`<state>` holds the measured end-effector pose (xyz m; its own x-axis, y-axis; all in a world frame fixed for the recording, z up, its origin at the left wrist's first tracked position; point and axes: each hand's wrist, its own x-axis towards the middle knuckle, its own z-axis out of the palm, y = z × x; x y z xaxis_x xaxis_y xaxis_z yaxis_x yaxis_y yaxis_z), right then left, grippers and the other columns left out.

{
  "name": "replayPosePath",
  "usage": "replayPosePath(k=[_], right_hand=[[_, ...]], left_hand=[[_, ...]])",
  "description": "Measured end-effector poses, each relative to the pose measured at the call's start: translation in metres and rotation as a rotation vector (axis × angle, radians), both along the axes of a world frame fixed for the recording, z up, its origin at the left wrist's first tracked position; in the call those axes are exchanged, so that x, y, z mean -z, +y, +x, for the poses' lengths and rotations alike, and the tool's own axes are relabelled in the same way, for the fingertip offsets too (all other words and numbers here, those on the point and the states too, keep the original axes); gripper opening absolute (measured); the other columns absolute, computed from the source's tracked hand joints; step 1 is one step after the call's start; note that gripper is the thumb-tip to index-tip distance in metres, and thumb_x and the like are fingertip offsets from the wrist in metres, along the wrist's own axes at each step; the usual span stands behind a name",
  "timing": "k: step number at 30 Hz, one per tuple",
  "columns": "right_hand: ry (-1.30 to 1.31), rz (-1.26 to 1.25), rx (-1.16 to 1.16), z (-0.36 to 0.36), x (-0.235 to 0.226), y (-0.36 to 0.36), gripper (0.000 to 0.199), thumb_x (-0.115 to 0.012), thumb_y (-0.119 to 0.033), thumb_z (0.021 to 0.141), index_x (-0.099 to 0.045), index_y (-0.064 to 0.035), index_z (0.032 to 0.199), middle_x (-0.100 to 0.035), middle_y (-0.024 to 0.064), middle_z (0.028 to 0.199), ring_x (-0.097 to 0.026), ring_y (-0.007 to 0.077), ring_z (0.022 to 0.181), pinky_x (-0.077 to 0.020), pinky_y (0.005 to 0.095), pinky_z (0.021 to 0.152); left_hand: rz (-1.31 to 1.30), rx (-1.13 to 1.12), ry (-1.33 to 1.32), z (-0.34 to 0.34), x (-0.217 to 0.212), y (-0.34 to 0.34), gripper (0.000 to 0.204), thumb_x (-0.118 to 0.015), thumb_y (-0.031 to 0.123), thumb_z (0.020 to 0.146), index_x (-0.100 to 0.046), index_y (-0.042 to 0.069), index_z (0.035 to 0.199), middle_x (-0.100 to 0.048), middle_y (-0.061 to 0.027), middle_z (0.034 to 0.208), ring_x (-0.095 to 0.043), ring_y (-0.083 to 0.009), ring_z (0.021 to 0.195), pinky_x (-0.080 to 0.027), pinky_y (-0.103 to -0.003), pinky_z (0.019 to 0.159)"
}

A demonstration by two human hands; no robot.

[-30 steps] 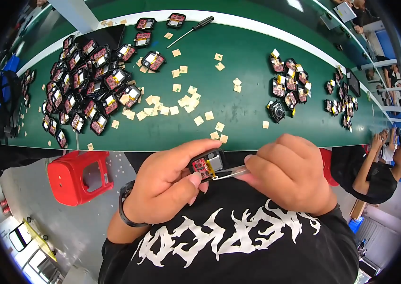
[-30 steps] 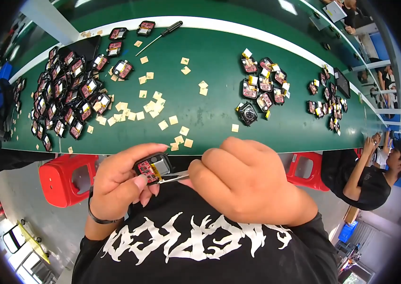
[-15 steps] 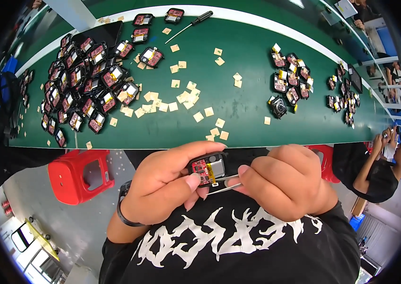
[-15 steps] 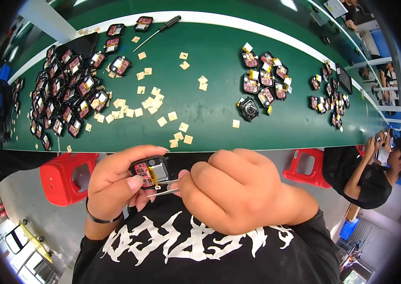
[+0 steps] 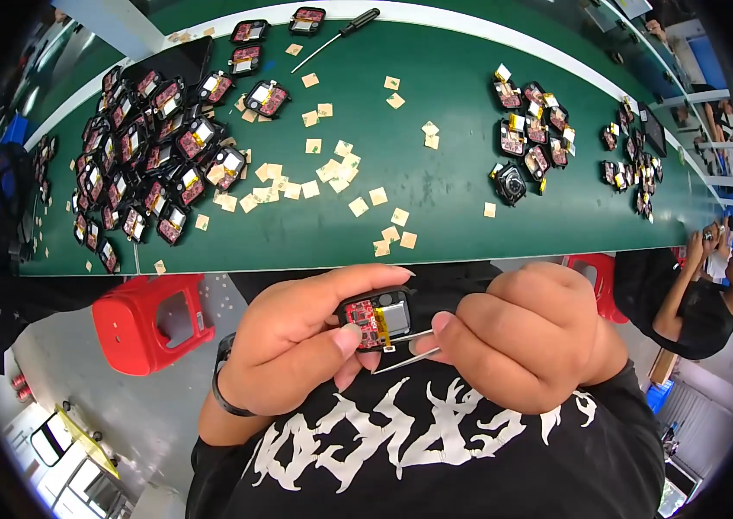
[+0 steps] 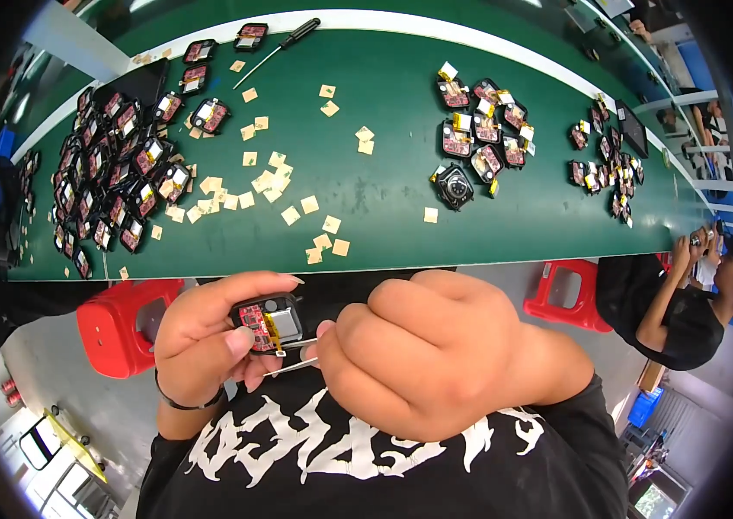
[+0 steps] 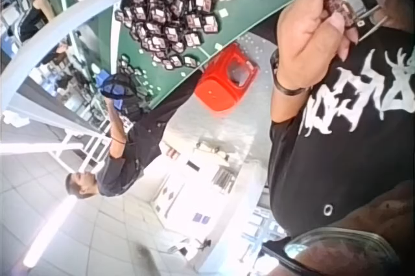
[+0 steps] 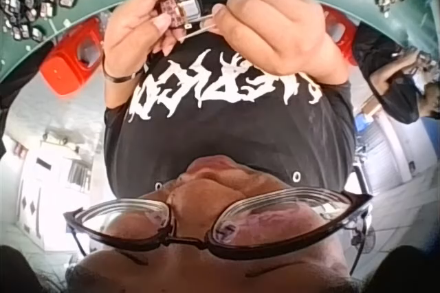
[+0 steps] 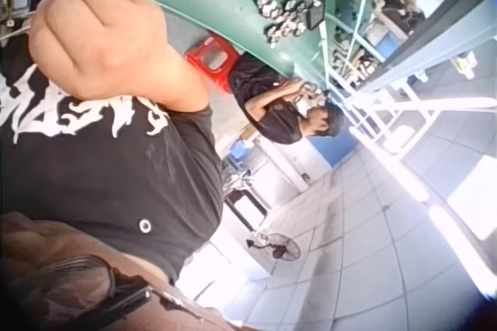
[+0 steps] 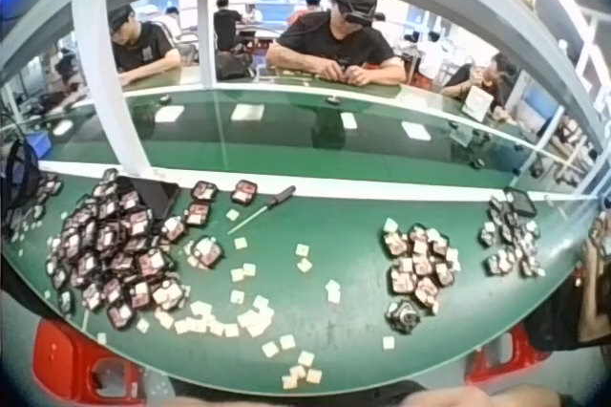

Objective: The person is assembling electronic components by attaching small yellow stickers to square modules.

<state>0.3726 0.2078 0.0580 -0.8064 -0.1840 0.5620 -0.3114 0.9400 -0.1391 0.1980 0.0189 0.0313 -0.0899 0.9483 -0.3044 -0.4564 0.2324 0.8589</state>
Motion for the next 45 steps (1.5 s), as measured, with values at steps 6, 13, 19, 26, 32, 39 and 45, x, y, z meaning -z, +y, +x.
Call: replayPosePath(k=[6, 13, 19, 26, 32, 39, 45], right_hand=[[0.011, 0.008, -0.055, 0.0, 0.001, 0.002, 0.017, -0.08, -0.01, 0.075, -0.067, -0.0039, 0.083, -0.06, 0.002, 0.077, -0.051, 0.0129, 0.061, -0.0328, 0.025, 0.046], [0.009, 0.013, -0.13, 0.001, 0.004, 0.006, 0.022, -0.084, -0.013, 0.077, -0.067, -0.0026, 0.086, -0.061, 0.0015, 0.075, -0.051, 0.0137, 0.062, -0.0295, 0.0252, 0.046], [-0.005, 0.025, -0.158, -0.001, 0.005, 0.009, 0.018, -0.081, -0.009, 0.073, -0.066, -0.0035, 0.084, -0.06, 0.0013, 0.075, -0.051, 0.0131, 0.062, -0.029, 0.0263, 0.047], [-0.028, 0.089, -0.109, -0.005, 0.003, 0.012, 0.019, -0.08, -0.01, 0.072, -0.067, -0.0053, 0.085, -0.06, 0.0008, 0.076, -0.05, 0.0136, 0.061, -0.03, 0.0267, 0.048], [-0.054, 0.08, -0.003, -0.009, 0.007, 0.008, 0.01, -0.074, -0.007, 0.075, -0.066, -0.009, 0.08, -0.057, 0.0009, 0.078, -0.053, 0.013, 0.064, -0.0351, 0.0259, 0.049], [-0.168, -0.139, 0.222, 0.006, 0.002, 0.024, 0.024, -0.085, -0.007, 0.07, -0.068, -0.0052, 0.086, -0.064, 0.0054, 0.08, -0.059, 0.0196, 0.065, -0.045, 0.0323, 0.053], [-0.217, -0.323, 0.592, 0.019, 0.026, 0.043, 0.019, -0.084, -0.003, 0.078, -0.069, 0.0012, 0.09, -0.068, 0.0107, 0.079, -0.066, 0.0244, 0.069, -0.0505, 0.0342, 0.06]], left_hand=[[0.027, 0.012, 0.061, 0.001, 0.0, 0.0, 0.049, -0.047, 0.001, 0.096, -0.055, -0.005, 0.144, -0.069, -0.0063, 0.084, -0.057, -0.0053, 0.06, -0.047, -0.021, 0.059], [0.082, 0.088, 0.102, -0.004, 0.007, 0.001, 0.049, -0.049, 0.004, 0.096, -0.057, -0.005, 0.143, -0.069, -0.0049, 0.082, -0.058, -0.0055, 0.06, -0.048, -0.021, 0.06], [0.036, 0.065, 0.089, -0.001, 0.009, 0.003, 0.051, -0.053, 0.009, 0.093, -0.055, -0.015, 0.138, -0.07, -0.0107, 0.086, -0.056, -0.007, 0.059, -0.045, -0.02, 0.056], [0.057, -0.023, 0.111, 0.008, 0.007, 0.002, 0.049, -0.056, 0.006, 0.096, -0.053, -0.011, 0.142, -0.068, -0.0091, 0.1, -0.057, -0.006, 0.068, -0.046, -0.019, 0.062], [0.089, -0.1, 0.409, 0.009, 0.018, 0.002, 0.038, -0.06, 0.0, 0.097, -0.061, -0.003, 0.135, -0.061, -0.0005, 0.079, -0.054, -0.0072, 0.065, -0.045, -0.024, 0.063], [0.009, -0.185, 0.383, -0.003, 0.016, -0.003, 0.034, -0.058, 0.0, 0.098, -0.063, -0.003, 0.132, -0.064, -0.002, 0.078, -0.055, -0.0071, 0.064, -0.045, -0.023, 0.061], [-0.066, -0.146, 0.176, -0.008, 0.016, -0.005, 0.036, -0.055, 0.003, 0.101, -0.061, -0.004, 0.136, -0.065, -0.0024, 0.079, -0.055, -0.0059, 0.062, -0.046, -0.023, 0.06]])
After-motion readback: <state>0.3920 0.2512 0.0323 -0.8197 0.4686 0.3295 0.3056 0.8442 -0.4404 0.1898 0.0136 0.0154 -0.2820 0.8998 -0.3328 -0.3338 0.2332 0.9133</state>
